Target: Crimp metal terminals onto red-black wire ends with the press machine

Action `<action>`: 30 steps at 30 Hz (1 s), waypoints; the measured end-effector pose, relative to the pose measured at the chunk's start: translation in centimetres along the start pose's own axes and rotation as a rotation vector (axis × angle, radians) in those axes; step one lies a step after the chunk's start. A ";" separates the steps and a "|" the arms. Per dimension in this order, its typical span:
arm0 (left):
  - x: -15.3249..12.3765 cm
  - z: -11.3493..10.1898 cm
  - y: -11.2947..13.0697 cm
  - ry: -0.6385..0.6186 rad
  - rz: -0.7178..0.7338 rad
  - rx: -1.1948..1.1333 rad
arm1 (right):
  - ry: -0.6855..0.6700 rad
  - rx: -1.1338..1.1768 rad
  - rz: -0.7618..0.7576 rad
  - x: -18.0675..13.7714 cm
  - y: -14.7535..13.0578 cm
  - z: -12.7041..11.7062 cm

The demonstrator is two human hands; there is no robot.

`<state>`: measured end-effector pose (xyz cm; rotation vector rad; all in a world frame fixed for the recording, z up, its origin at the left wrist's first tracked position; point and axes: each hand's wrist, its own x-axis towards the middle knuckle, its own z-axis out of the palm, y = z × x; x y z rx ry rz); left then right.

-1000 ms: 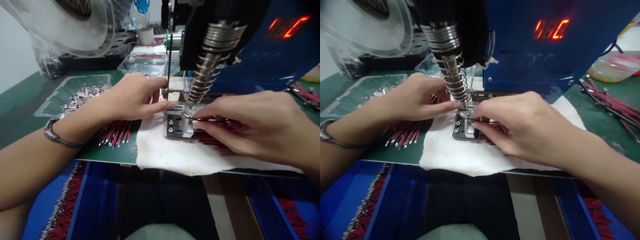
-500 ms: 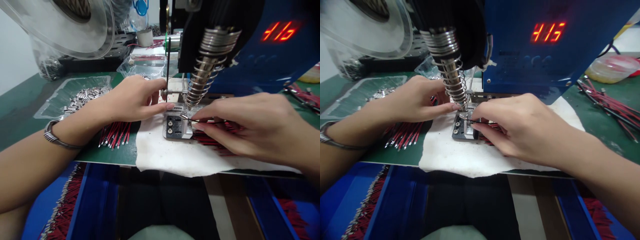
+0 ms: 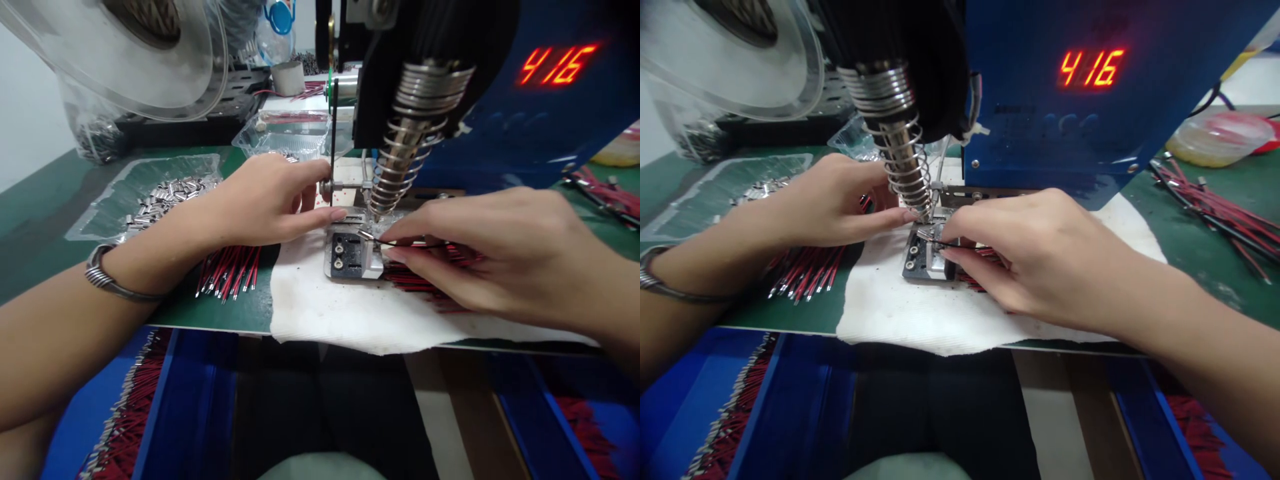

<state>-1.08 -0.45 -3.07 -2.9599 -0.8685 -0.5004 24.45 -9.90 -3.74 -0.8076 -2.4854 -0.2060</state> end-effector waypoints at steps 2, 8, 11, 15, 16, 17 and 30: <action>0.0 0.0 0.0 -0.001 0.005 0.008 | 0.007 0.009 -0.008 -0.1 0.1 0.0; 0.0 -0.1 0.0 -0.005 0.016 0.004 | 0.007 0.020 0.004 -0.2 0.0 -0.1; 0.0 0.0 -0.1 -0.014 0.011 -0.007 | 0.003 0.010 0.002 -0.1 0.0 -0.1; 0.0 0.0 0.0 -0.015 0.006 -0.012 | -0.002 -0.004 -0.006 0.0 -0.1 -0.1; 0.0 0.0 0.0 -0.015 0.004 -0.014 | -0.002 -0.010 -0.010 0.1 -0.2 -0.2; 0.0 0.0 0.0 -0.017 0.002 -0.017 | -0.002 -0.017 -0.014 0.0 -0.2 -0.2; 0.1 -0.2 0.1 -0.043 -0.018 -0.019 | -0.002 -0.013 -0.023 -0.1 -0.1 -0.2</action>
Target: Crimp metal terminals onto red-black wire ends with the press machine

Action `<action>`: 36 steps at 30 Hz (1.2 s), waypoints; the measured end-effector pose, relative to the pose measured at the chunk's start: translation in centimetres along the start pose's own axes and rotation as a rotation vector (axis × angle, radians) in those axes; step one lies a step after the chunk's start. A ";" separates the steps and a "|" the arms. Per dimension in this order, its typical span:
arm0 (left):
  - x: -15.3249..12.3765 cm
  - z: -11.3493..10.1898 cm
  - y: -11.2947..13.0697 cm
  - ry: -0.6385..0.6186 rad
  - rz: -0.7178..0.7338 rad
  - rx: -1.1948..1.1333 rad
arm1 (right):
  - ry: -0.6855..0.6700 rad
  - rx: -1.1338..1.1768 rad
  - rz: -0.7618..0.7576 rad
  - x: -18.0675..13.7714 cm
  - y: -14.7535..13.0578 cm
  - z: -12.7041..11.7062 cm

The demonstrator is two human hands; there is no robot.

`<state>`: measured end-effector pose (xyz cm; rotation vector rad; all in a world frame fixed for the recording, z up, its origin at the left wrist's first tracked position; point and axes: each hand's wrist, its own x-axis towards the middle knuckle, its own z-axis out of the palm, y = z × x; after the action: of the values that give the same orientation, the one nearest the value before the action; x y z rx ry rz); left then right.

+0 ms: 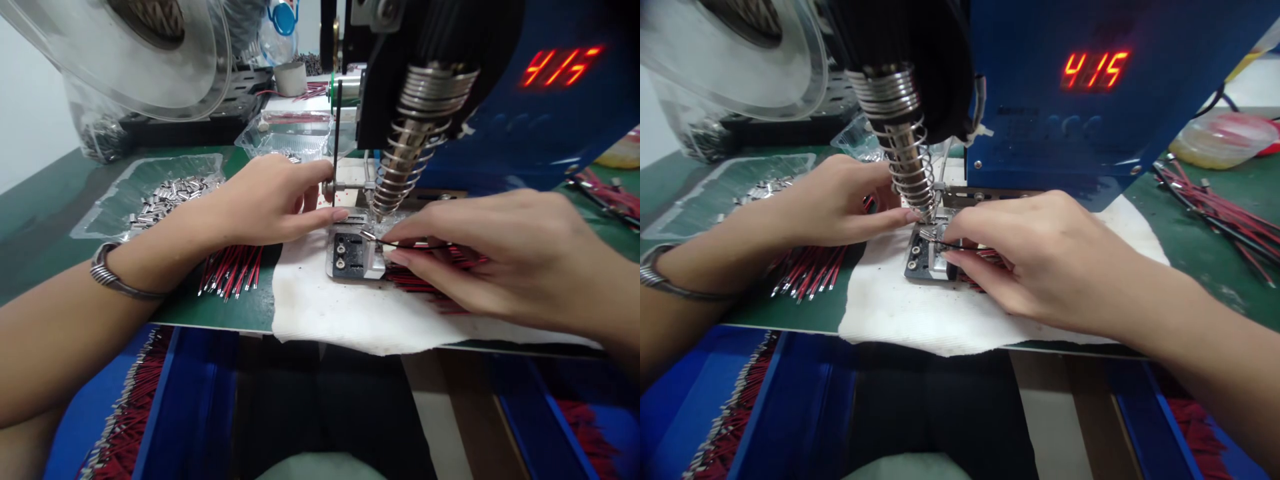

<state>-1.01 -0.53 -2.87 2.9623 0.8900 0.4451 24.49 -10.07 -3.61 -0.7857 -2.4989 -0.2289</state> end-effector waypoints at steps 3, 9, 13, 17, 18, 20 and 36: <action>0.0 0.0 -0.1 -0.002 -0.001 0.006 | -0.004 -0.001 0.009 0.0 -0.1 -0.1; -0.1 -0.1 0.0 -0.024 0.003 0.005 | -0.002 -0.016 0.012 0.1 -0.1 -0.1; -0.1 -0.1 0.0 -0.028 0.002 0.008 | -0.011 -0.015 0.032 0.1 -0.2 0.1; -0.1 -0.1 0.0 -0.032 -0.001 -0.020 | -0.019 -0.017 0.040 -0.1 -0.2 -0.1; -0.1 -0.1 0.0 -0.029 -0.001 -0.023 | -0.017 -0.022 0.036 -0.1 -0.2 -0.1; -0.1 -0.1 -0.1 -0.025 0.004 -0.021 | -0.010 -0.033 0.030 -0.2 -0.2 -0.1; -0.1 -0.2 -0.1 -0.055 -0.016 0.024 | -0.029 -0.047 0.051 -0.3 -0.2 0.1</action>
<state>-1.21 -0.57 -2.74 2.9704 0.9196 0.3533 24.58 -10.39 -3.84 -0.8761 -2.5051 -0.2607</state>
